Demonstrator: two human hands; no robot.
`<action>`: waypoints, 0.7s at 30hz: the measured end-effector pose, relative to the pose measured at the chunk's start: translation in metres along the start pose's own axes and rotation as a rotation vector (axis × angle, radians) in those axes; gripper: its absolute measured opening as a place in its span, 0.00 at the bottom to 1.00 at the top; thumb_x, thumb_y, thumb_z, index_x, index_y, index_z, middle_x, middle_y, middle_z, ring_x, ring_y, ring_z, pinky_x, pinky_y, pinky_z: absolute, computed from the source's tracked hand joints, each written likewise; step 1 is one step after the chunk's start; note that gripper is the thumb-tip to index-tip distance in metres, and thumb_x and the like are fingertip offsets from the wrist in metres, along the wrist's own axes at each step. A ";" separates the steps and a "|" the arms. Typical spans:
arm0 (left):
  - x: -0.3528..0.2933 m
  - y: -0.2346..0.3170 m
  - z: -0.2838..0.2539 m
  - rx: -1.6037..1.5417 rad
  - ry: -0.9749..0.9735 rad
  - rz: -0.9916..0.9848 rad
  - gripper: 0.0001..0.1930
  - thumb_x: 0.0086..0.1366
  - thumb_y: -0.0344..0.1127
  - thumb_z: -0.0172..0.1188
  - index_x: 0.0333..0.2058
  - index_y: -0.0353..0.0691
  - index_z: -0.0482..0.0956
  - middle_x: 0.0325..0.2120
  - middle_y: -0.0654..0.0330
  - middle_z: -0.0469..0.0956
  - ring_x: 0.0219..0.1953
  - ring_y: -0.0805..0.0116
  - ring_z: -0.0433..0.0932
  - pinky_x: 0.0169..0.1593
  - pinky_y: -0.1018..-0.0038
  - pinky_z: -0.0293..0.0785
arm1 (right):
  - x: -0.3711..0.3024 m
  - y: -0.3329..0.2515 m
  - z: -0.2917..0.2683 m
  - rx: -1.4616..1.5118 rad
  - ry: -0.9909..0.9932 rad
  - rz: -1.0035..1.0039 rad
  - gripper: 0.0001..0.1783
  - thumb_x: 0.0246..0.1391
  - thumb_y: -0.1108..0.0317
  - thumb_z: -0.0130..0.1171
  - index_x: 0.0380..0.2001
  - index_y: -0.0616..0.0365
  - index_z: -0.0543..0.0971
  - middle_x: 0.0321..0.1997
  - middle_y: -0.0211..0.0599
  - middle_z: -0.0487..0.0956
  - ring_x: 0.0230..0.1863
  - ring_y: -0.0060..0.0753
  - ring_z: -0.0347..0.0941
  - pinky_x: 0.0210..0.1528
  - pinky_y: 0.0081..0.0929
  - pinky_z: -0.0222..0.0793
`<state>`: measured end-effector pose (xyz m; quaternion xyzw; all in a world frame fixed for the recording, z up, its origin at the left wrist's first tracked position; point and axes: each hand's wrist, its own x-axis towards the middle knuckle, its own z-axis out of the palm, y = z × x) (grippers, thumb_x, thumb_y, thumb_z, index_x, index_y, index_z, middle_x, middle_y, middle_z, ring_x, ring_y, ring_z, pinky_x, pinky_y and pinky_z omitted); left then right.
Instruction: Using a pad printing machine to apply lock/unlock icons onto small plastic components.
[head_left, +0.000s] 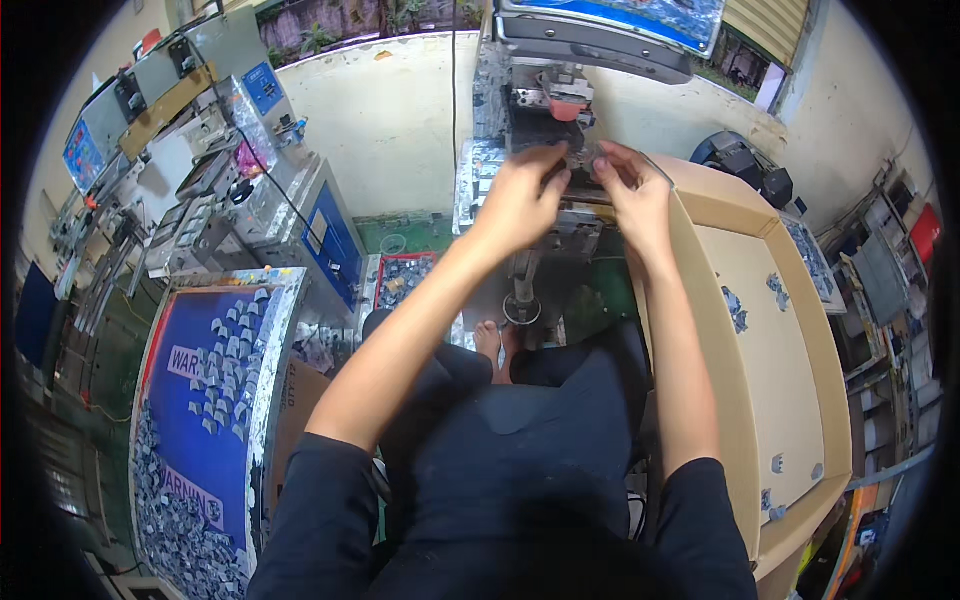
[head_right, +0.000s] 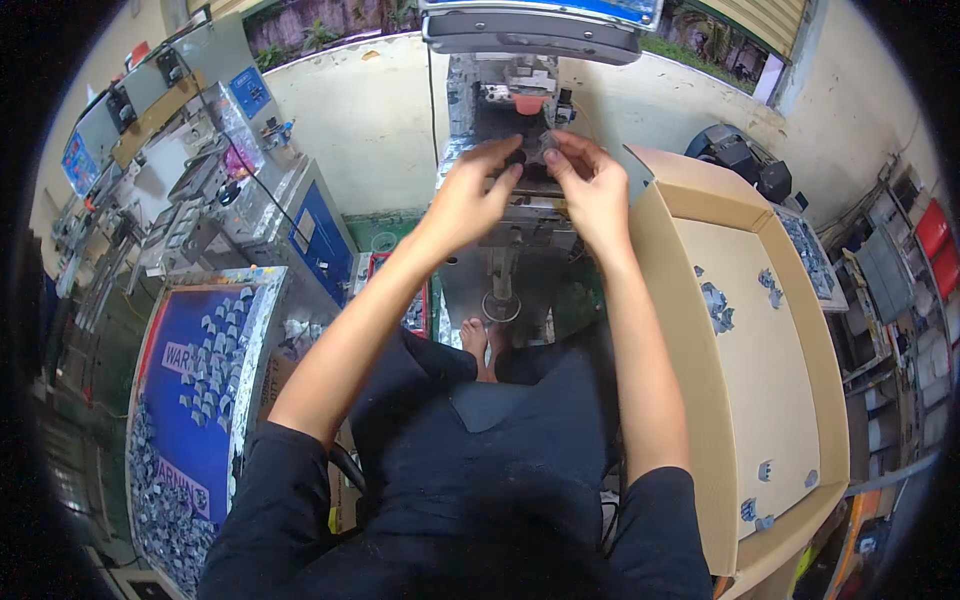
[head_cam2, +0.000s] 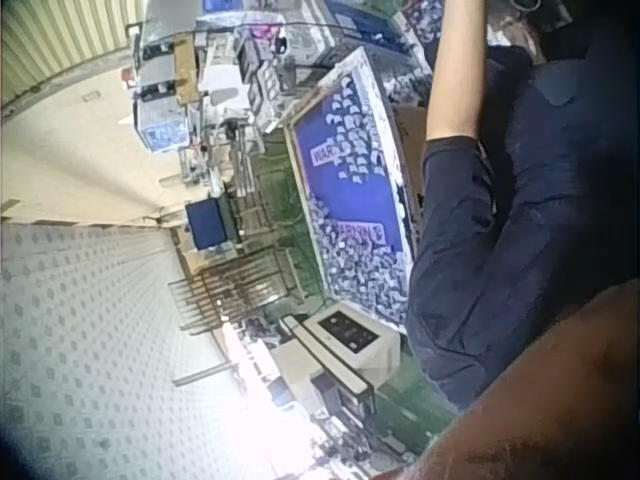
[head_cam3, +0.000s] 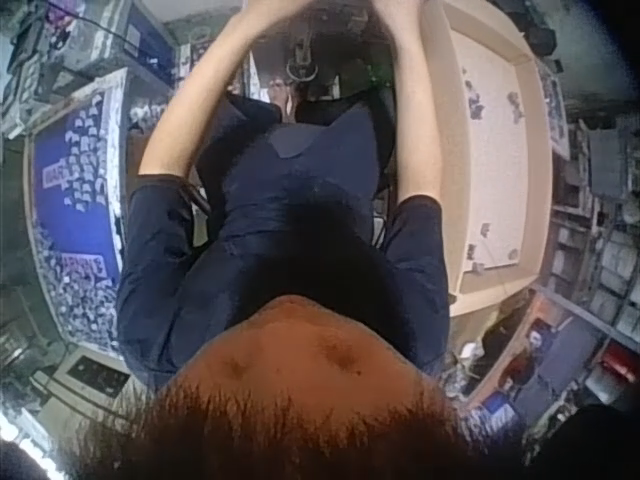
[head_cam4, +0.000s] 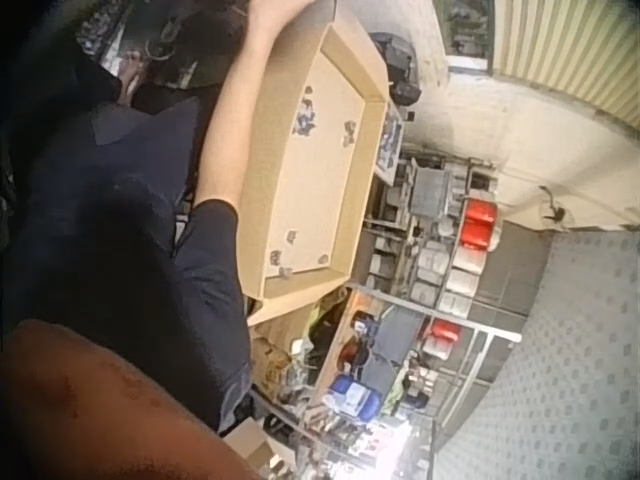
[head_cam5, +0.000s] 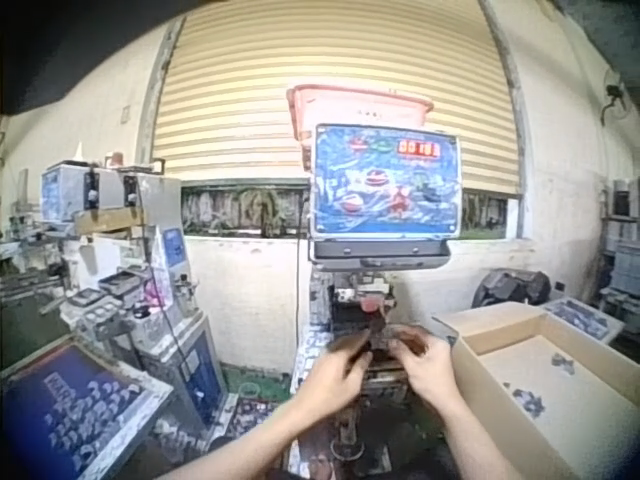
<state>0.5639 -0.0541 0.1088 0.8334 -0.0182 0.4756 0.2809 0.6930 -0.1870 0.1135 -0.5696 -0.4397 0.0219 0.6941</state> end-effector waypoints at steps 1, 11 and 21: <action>0.006 -0.009 0.002 0.005 -0.010 -0.088 0.24 0.65 0.36 0.65 0.56 0.28 0.77 0.51 0.40 0.80 0.50 0.49 0.82 0.54 0.64 0.78 | 0.011 0.005 -0.006 -0.009 -0.007 -0.032 0.19 0.62 0.72 0.66 0.54 0.70 0.78 0.47 0.41 0.84 0.47 0.25 0.79 0.51 0.23 0.75; 0.030 -0.053 0.012 -0.012 -0.245 -0.204 0.23 0.62 0.46 0.72 0.47 0.33 0.82 0.40 0.49 0.86 0.45 0.63 0.85 0.50 0.69 0.79 | 0.040 0.025 -0.027 -0.179 -0.143 0.075 0.19 0.63 0.71 0.65 0.54 0.68 0.78 0.47 0.40 0.84 0.47 0.24 0.79 0.51 0.22 0.76; 0.023 -0.062 0.016 -0.164 -0.056 -0.314 0.25 0.70 0.49 0.62 0.51 0.31 0.72 0.36 0.40 0.83 0.38 0.46 0.84 0.43 0.61 0.78 | 0.051 0.034 -0.020 -0.366 -0.358 -0.024 0.16 0.62 0.70 0.65 0.52 0.61 0.82 0.48 0.37 0.83 0.47 0.27 0.79 0.52 0.27 0.74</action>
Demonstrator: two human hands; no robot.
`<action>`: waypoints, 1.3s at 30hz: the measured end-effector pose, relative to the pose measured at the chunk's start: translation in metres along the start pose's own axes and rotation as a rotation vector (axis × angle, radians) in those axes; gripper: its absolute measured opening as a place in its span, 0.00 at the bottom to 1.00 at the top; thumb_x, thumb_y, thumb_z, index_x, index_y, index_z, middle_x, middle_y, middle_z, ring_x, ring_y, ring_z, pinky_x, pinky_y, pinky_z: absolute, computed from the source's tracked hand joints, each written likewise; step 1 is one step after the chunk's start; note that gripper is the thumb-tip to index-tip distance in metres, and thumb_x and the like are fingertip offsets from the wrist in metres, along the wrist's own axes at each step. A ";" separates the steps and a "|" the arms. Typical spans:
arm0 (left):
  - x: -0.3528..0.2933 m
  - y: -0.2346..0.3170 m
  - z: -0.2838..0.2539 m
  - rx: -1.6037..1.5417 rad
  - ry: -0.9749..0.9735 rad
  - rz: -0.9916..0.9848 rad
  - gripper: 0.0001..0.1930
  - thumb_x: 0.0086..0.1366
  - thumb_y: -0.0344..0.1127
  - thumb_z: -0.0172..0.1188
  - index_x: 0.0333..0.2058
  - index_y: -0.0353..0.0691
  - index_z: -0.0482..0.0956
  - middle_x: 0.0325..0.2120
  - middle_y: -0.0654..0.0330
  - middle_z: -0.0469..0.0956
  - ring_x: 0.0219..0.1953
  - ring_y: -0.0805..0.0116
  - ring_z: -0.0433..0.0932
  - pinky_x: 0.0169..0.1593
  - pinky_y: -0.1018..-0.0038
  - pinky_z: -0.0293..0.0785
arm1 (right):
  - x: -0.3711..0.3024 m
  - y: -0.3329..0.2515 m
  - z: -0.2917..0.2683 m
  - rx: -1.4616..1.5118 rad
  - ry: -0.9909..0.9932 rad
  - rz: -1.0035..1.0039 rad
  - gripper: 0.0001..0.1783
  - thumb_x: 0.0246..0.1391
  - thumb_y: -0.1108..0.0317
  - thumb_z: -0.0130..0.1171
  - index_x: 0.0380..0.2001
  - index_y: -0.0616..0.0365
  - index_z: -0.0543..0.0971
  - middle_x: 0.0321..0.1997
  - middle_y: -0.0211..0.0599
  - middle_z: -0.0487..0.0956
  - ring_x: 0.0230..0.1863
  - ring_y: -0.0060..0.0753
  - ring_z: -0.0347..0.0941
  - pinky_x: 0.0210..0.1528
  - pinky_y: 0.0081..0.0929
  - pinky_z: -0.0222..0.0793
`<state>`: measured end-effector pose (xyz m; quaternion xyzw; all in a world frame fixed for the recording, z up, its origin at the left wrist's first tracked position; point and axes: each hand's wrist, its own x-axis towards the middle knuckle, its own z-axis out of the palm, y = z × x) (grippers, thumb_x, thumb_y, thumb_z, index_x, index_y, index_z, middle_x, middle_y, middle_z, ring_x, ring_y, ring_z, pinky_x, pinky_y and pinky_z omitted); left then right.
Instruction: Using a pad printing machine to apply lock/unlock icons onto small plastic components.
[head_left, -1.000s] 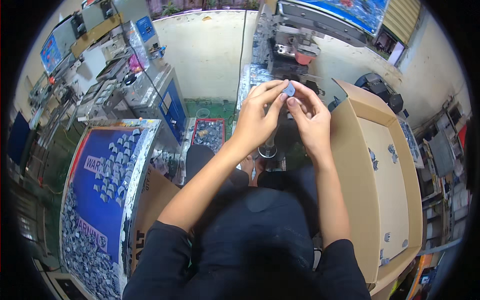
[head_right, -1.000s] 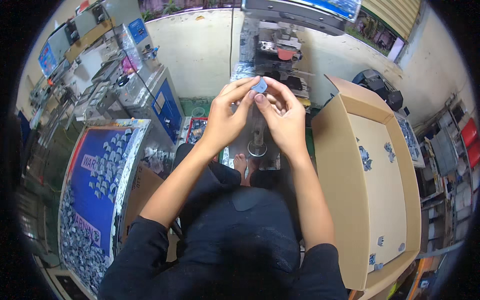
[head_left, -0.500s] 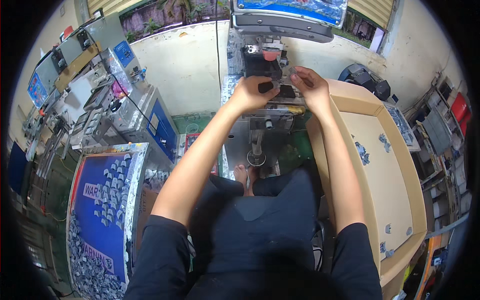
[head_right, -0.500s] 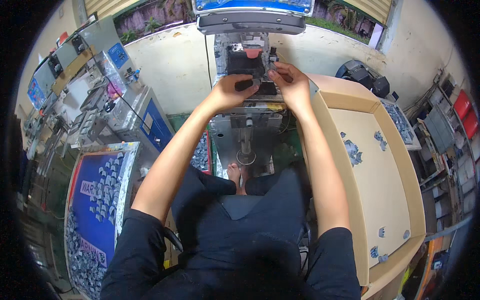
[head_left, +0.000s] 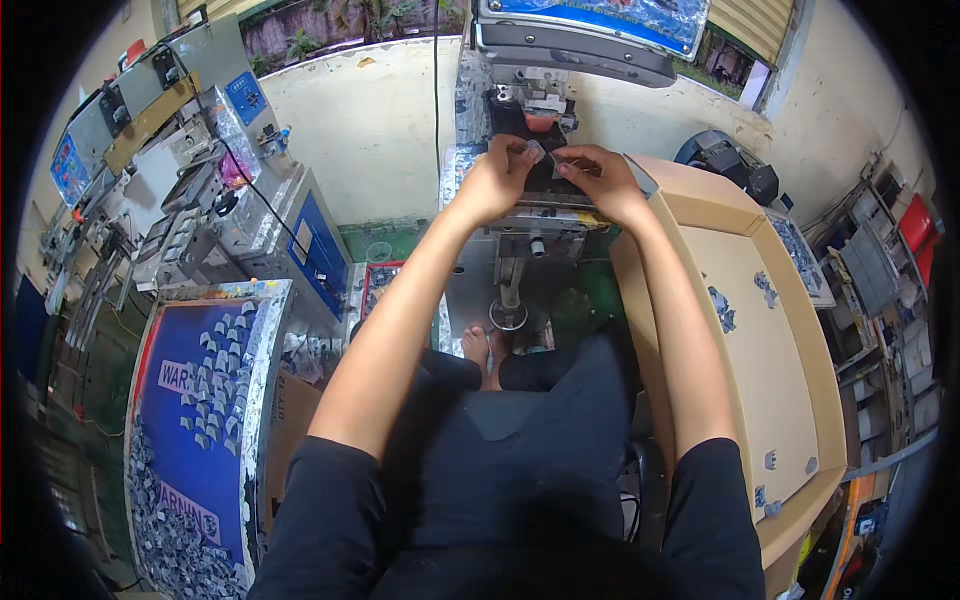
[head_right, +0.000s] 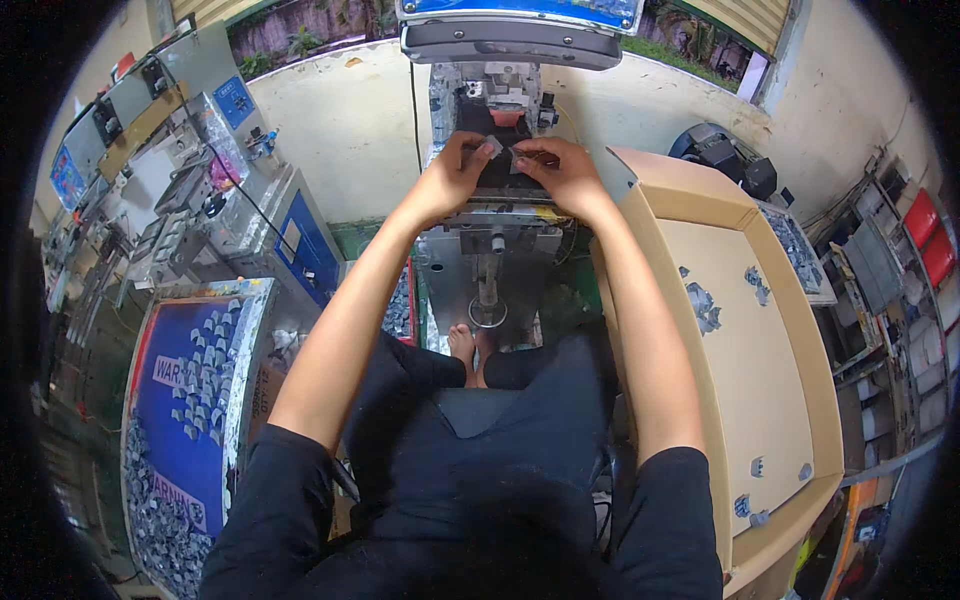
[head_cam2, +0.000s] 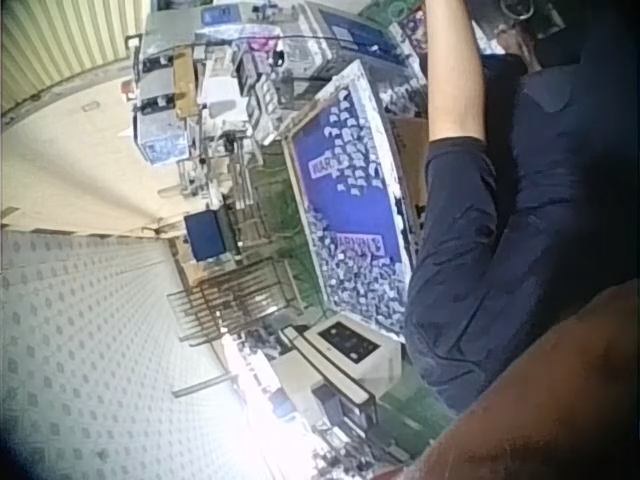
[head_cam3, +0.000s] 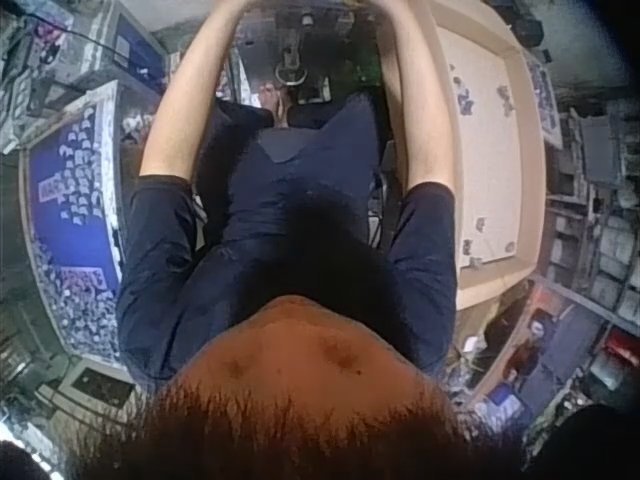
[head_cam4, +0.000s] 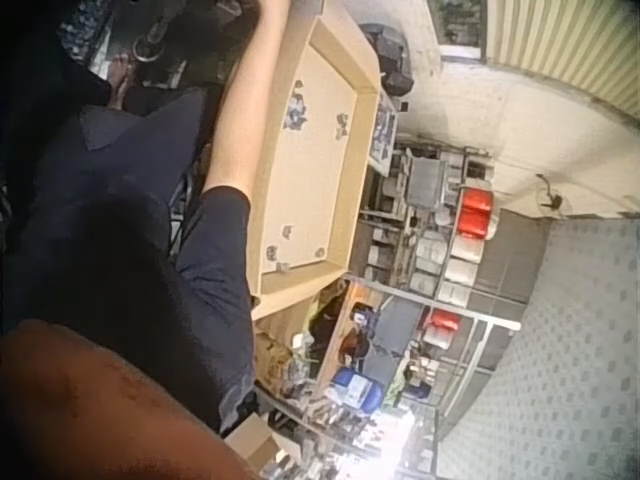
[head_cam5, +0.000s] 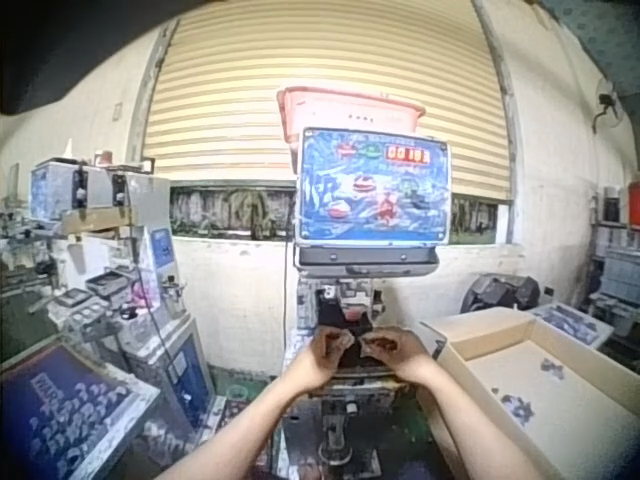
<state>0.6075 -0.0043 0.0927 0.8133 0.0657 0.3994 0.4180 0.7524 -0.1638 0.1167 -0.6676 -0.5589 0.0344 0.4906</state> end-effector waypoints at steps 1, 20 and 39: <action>0.000 0.004 0.003 0.001 0.004 -0.022 0.25 0.71 0.50 0.60 0.51 0.31 0.72 0.35 0.40 0.83 0.39 0.45 0.84 0.43 0.61 0.78 | 0.000 0.002 -0.003 -0.089 -0.020 -0.005 0.16 0.62 0.70 0.65 0.52 0.61 0.83 0.49 0.38 0.83 0.47 0.28 0.79 0.52 0.27 0.74; -0.032 0.039 -0.017 -0.216 0.299 0.040 0.25 0.70 0.44 0.63 0.55 0.30 0.72 0.46 0.46 0.82 0.51 0.59 0.81 0.55 0.64 0.74 | 0.039 -0.063 0.000 -0.667 -0.373 0.108 0.18 0.53 0.60 0.72 0.45 0.57 0.86 0.42 0.48 0.86 0.45 0.46 0.83 0.49 0.40 0.76; -0.206 0.146 -0.119 -0.464 -0.107 0.148 0.21 0.70 0.46 0.63 0.53 0.36 0.83 0.50 0.40 0.82 0.53 0.51 0.80 0.57 0.57 0.74 | -0.020 0.006 0.018 -0.354 0.053 -0.044 0.39 0.55 0.43 0.69 0.61 0.58 0.76 0.67 0.51 0.70 0.70 0.50 0.64 0.71 0.40 0.59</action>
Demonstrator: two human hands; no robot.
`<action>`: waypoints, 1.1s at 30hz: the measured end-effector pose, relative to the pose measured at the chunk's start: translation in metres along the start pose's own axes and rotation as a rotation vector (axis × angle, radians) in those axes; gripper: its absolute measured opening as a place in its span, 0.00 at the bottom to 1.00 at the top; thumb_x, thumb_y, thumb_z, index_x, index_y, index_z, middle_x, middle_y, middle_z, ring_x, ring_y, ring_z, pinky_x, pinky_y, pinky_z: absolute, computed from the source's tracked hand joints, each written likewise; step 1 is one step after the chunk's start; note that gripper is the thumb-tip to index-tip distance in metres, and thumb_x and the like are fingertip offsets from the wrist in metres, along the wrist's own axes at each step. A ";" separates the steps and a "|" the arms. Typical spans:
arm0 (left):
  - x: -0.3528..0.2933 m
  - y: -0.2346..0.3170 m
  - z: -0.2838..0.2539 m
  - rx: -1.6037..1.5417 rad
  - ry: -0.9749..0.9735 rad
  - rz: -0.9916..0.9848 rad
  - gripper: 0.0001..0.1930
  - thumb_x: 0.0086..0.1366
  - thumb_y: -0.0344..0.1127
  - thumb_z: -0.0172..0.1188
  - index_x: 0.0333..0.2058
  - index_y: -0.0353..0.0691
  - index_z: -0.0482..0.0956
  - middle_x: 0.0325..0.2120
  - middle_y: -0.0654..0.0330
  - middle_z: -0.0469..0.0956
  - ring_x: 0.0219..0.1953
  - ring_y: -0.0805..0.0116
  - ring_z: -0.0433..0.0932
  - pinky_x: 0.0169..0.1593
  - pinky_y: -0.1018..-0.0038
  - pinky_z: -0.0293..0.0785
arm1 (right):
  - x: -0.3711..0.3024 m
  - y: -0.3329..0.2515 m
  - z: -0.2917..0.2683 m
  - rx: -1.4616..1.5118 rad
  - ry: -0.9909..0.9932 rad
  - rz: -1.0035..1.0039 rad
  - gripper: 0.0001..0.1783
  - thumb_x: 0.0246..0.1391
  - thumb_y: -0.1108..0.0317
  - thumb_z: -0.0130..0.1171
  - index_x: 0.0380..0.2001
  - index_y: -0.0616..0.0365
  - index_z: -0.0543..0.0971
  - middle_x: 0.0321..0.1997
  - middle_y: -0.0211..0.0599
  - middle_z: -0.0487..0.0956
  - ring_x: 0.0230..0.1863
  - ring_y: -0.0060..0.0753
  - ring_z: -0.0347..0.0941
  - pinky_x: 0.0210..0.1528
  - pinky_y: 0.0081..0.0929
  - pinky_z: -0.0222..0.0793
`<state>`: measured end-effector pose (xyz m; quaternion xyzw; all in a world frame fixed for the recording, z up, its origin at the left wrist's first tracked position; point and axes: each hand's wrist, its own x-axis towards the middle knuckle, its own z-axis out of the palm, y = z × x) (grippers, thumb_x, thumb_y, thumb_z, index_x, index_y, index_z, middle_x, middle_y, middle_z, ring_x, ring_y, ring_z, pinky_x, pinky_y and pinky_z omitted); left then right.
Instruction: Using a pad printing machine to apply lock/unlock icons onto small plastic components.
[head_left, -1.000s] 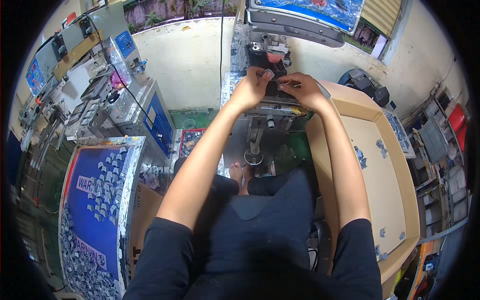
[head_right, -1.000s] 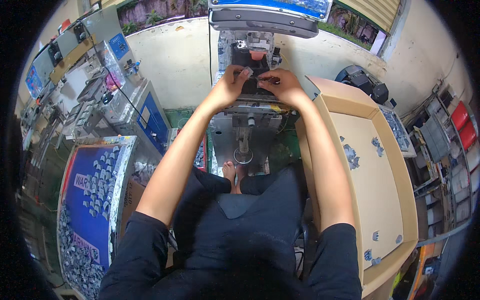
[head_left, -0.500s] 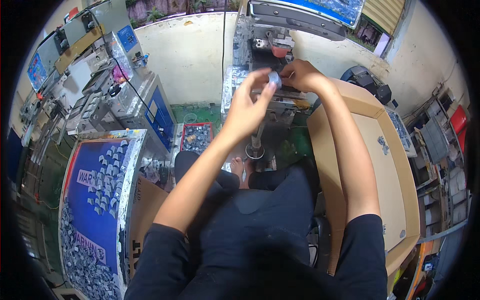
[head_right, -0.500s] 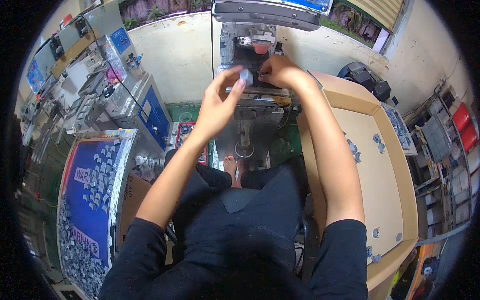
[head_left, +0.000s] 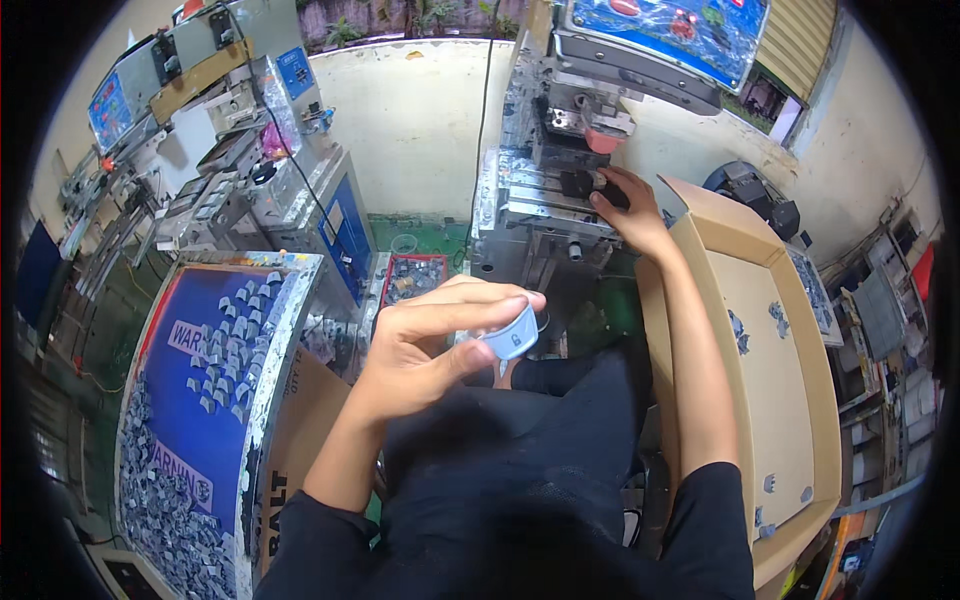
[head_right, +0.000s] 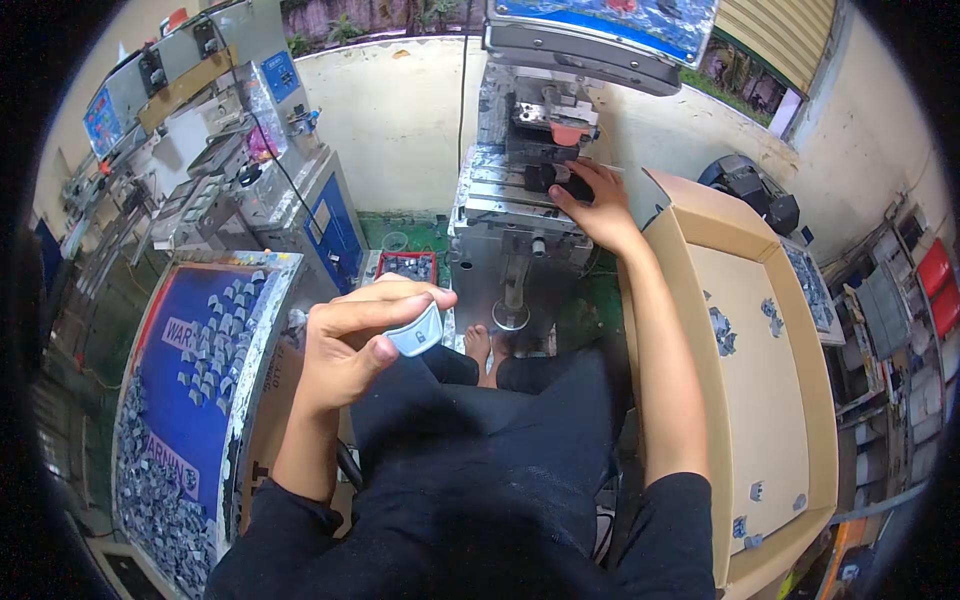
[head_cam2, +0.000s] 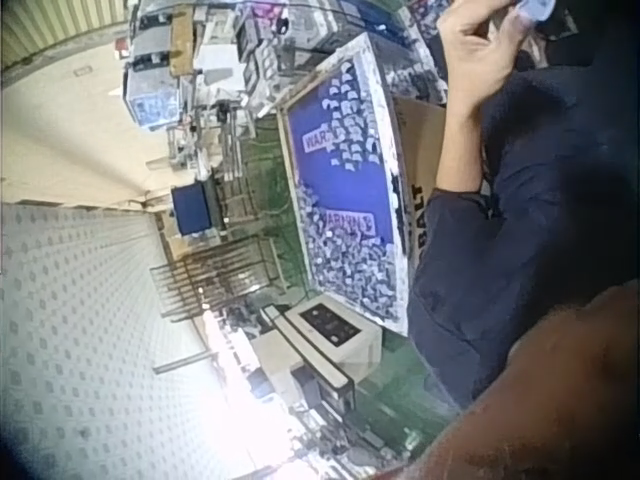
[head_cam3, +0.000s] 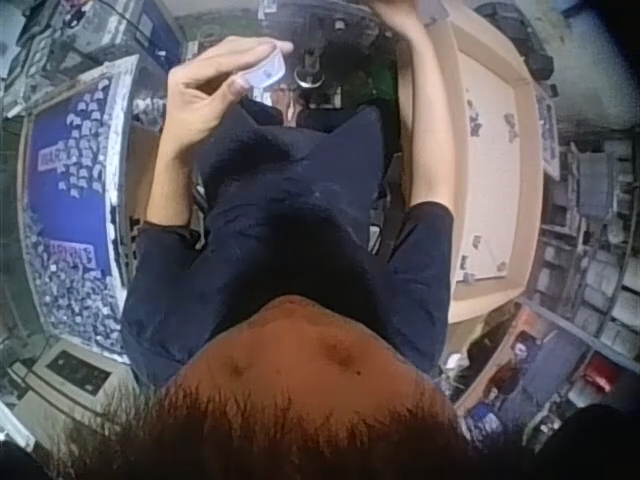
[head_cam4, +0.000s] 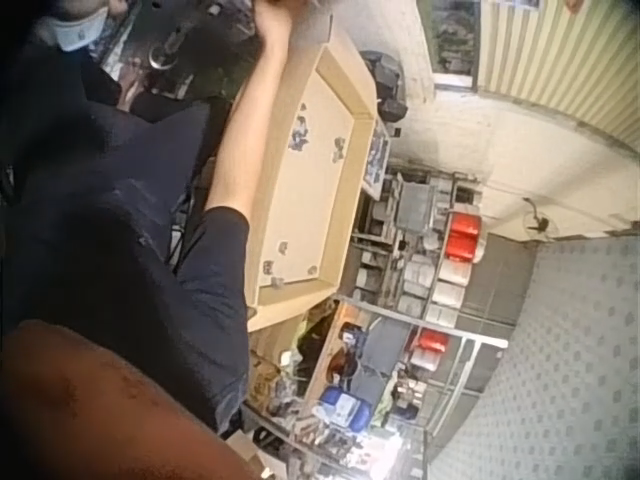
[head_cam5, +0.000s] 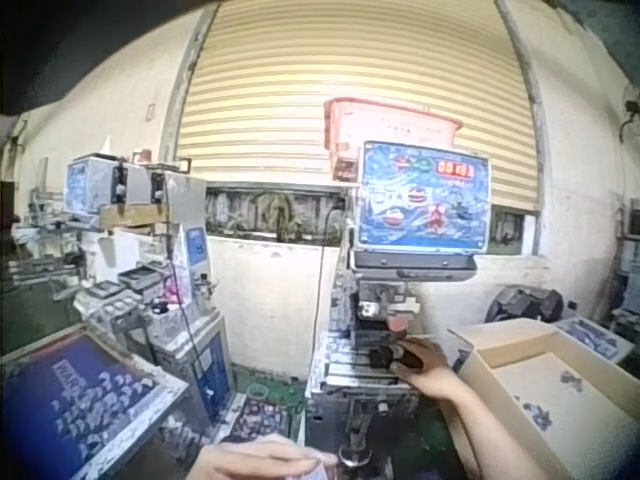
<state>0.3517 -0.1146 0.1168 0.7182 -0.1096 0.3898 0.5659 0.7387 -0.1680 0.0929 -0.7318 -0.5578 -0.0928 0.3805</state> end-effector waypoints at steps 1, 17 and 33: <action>0.002 0.004 0.003 -0.056 -0.015 -0.019 0.21 0.70 0.46 0.63 0.53 0.36 0.83 0.49 0.40 0.82 0.52 0.51 0.80 0.57 0.57 0.74 | -0.003 0.011 -0.002 0.013 0.035 0.025 0.39 0.54 0.43 0.69 0.61 0.58 0.76 0.66 0.51 0.71 0.69 0.51 0.65 0.71 0.40 0.59; -0.011 0.027 -0.007 -0.100 0.012 0.004 0.22 0.75 0.46 0.56 0.57 0.34 0.79 0.55 0.35 0.75 0.49 0.50 0.84 0.44 0.66 0.83 | -0.008 -0.007 0.002 0.273 -0.006 0.242 0.41 0.48 0.52 0.76 0.59 0.67 0.75 0.59 0.50 0.76 0.59 0.42 0.73 0.62 0.34 0.67; -0.012 0.028 -0.006 -0.209 0.014 0.049 0.22 0.75 0.44 0.55 0.55 0.30 0.79 0.56 0.34 0.75 0.49 0.49 0.83 0.47 0.61 0.83 | -0.015 -0.007 -0.004 0.295 -0.033 0.264 0.40 0.53 0.55 0.74 0.61 0.67 0.72 0.58 0.44 0.77 0.58 0.34 0.73 0.62 0.28 0.66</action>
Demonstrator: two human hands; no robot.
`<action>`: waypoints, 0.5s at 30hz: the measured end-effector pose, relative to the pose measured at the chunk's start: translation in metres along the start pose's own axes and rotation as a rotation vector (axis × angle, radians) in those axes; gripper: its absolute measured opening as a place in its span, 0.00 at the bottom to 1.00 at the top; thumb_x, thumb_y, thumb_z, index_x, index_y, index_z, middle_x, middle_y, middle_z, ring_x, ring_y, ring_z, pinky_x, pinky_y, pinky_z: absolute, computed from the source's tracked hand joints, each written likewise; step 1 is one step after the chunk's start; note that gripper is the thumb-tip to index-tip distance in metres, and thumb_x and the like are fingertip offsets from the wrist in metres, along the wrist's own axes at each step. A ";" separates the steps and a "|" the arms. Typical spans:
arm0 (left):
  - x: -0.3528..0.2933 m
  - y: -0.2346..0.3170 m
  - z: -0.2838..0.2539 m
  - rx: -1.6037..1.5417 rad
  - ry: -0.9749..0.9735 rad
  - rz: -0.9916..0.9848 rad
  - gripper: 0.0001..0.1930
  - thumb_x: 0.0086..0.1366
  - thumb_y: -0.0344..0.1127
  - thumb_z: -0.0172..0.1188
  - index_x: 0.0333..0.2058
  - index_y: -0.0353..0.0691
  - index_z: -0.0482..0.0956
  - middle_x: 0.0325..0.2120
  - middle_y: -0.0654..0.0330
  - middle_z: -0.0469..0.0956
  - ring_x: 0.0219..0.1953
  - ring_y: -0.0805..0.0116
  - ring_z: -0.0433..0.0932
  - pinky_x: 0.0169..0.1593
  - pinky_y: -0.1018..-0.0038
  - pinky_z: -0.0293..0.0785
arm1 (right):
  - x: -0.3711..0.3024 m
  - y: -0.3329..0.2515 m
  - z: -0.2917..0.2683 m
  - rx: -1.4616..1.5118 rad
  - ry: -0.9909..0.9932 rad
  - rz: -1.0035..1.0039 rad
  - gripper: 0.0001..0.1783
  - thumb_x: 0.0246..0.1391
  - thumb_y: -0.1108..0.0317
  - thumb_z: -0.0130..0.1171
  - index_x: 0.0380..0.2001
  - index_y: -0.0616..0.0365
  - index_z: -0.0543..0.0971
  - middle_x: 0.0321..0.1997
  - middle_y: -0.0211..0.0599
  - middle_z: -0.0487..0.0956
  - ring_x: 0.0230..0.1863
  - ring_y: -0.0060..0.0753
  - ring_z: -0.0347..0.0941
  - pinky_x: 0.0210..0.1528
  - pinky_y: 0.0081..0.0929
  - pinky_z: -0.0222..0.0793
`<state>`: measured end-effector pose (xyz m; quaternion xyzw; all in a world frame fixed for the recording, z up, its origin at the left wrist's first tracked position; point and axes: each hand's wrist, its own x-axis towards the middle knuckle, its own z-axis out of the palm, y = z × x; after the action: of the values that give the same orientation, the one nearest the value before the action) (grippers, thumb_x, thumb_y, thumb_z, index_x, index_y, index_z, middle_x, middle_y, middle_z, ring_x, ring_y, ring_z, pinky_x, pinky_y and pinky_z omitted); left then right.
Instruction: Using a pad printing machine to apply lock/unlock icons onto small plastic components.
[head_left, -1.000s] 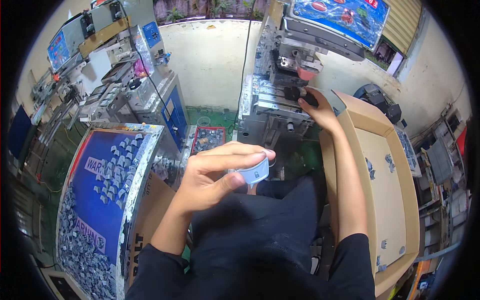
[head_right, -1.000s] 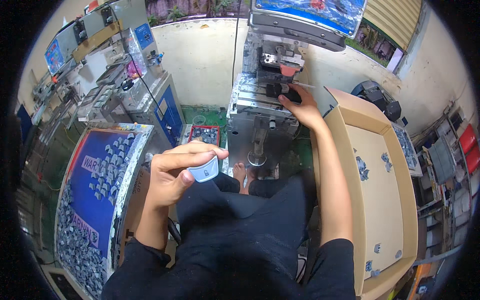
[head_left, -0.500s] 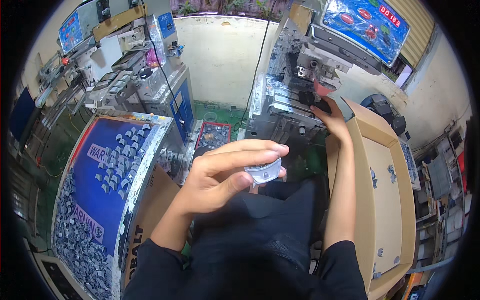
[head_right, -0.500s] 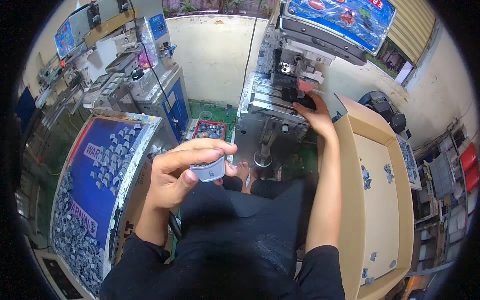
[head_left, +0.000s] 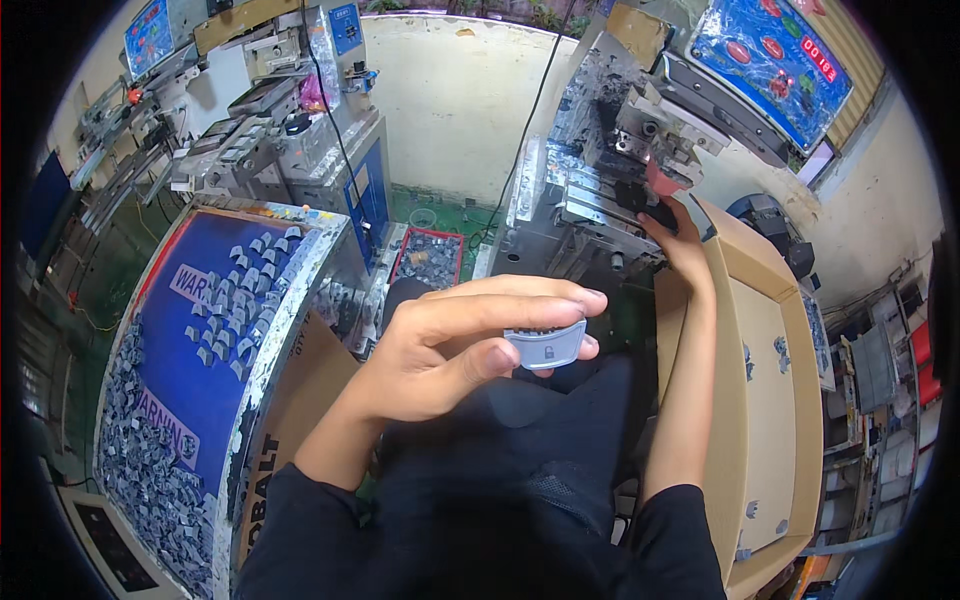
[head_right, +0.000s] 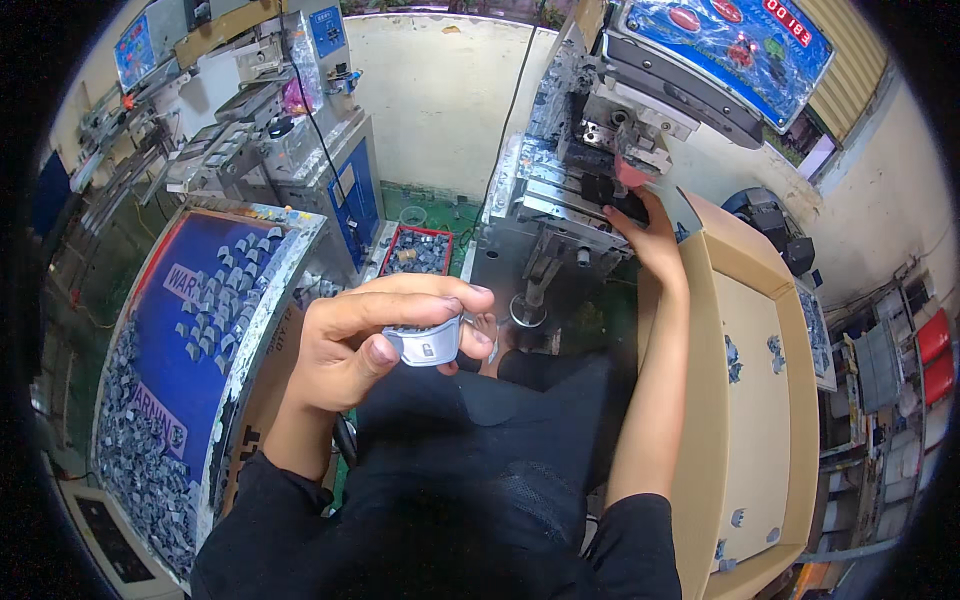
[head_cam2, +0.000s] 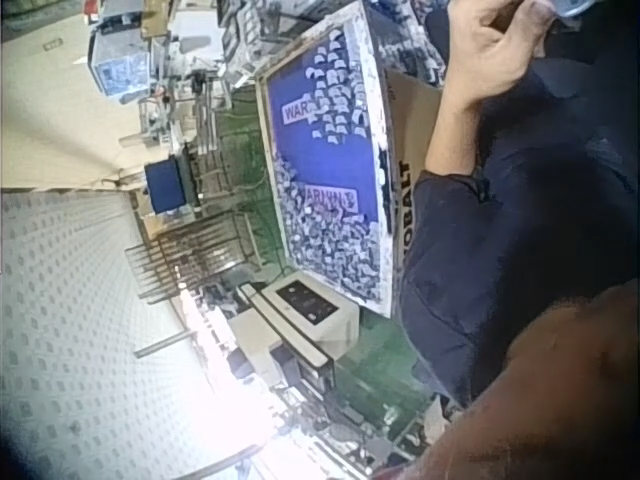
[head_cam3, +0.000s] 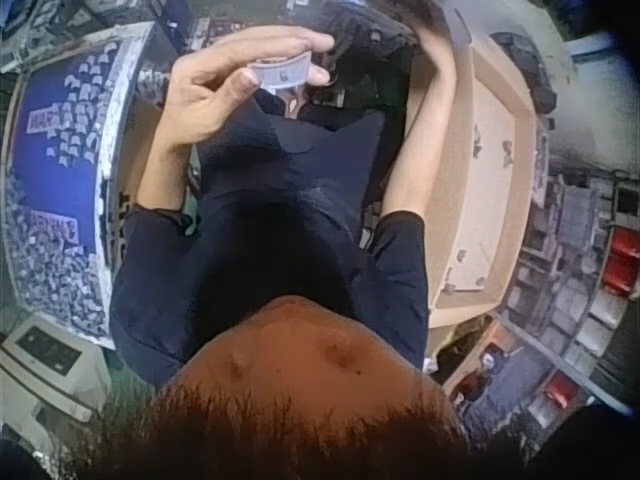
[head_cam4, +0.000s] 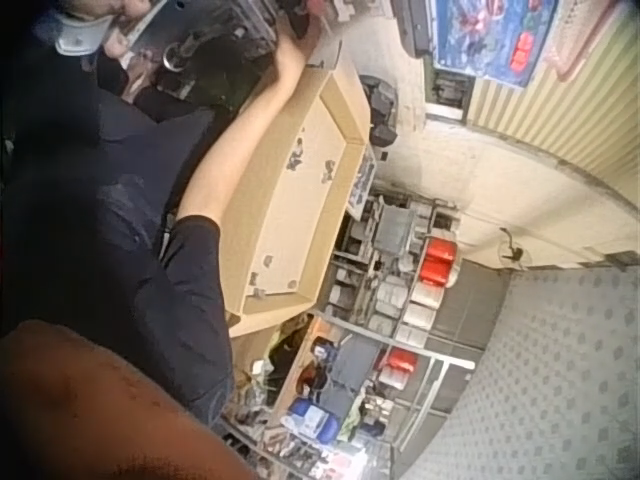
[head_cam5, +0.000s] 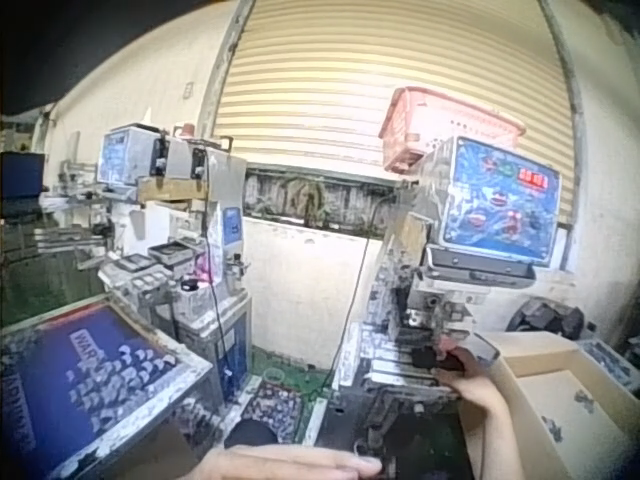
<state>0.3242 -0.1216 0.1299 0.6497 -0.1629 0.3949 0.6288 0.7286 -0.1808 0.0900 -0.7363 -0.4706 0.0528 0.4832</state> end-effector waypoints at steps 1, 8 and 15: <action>-0.001 0.003 -0.001 -0.063 -0.022 -0.031 0.20 0.75 0.40 0.54 0.57 0.30 0.78 0.58 0.38 0.74 0.52 0.50 0.82 0.54 0.60 0.79 | 0.000 0.000 -0.001 -0.022 0.006 -0.005 0.40 0.53 0.55 0.74 0.62 0.68 0.72 0.58 0.44 0.77 0.59 0.35 0.72 0.63 0.29 0.65; -0.002 0.006 -0.001 -0.104 -0.061 -0.044 0.19 0.76 0.35 0.52 0.59 0.30 0.76 0.60 0.42 0.74 0.56 0.51 0.81 0.61 0.59 0.75 | 0.001 -0.003 0.004 -0.038 0.015 -0.055 0.40 0.53 0.55 0.74 0.62 0.65 0.72 0.58 0.45 0.77 0.59 0.37 0.73 0.64 0.30 0.65; 0.005 -0.019 -0.003 0.048 0.000 -0.069 0.23 0.78 0.42 0.50 0.61 0.31 0.74 0.61 0.37 0.71 0.54 0.49 0.81 0.47 0.66 0.82 | -0.019 -0.003 0.007 -0.246 0.384 -0.159 0.32 0.51 0.56 0.75 0.55 0.63 0.79 0.54 0.51 0.81 0.58 0.47 0.77 0.62 0.39 0.69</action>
<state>0.3402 -0.1140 0.1199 0.6698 -0.1309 0.3771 0.6262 0.7122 -0.1902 0.0811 -0.7469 -0.4295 -0.1841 0.4731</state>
